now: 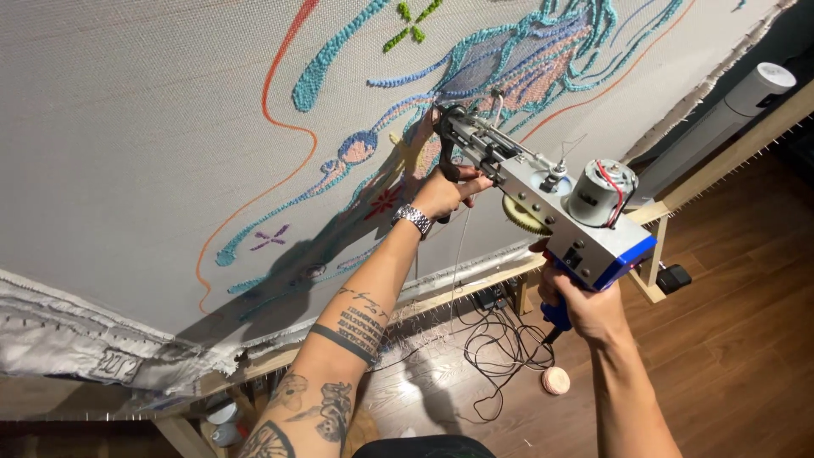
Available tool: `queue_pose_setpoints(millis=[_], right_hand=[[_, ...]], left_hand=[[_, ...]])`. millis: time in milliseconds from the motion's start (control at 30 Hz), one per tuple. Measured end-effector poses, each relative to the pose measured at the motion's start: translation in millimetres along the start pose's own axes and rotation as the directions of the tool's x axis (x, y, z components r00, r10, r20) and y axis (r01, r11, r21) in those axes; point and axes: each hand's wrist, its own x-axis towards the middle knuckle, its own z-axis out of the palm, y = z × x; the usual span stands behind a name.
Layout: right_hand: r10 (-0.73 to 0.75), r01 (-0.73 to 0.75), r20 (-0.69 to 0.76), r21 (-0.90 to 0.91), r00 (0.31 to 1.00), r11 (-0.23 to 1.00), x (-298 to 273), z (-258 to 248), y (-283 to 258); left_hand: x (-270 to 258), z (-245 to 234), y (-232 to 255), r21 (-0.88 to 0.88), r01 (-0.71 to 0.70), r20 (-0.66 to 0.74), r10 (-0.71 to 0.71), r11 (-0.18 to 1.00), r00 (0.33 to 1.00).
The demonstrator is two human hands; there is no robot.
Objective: Using a tufting gun to create a jellyfish design on a stretched canvas rug frame.
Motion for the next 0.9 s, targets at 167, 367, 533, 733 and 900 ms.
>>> queue_pose_setpoints(millis=[167,367,533,733,900], right_hand=[[-0.009,0.009,0.017,-0.020,1.000,1.000,4.4,-7.5,18.6],[-0.047,0.048,0.012,-0.042,0.999,0.998,9.8,-5.4,19.0],[-0.058,0.058,0.006,-0.056,0.998,0.997,13.2,3.2,10.5],[-0.057,0.056,-0.026,-0.060,0.998,0.997,6.1,-13.0,14.6],[-0.031,0.016,-0.156,-0.099,0.987,0.995,-17.9,-36.9,13.2]], left_hand=[[4.4,-3.8,0.5,0.017,-0.019,0.002,0.019,1.000,1.000],[20.8,-8.3,1.2,0.093,-0.023,0.001,0.023,0.995,1.000],[3.5,-5.9,25.5,0.097,0.019,-0.038,-0.016,0.995,0.999],[-4.3,0.2,34.9,0.031,-0.048,0.030,0.047,0.998,0.998],[-45.2,11.7,57.6,-0.108,0.030,0.128,-0.016,0.994,0.992]])
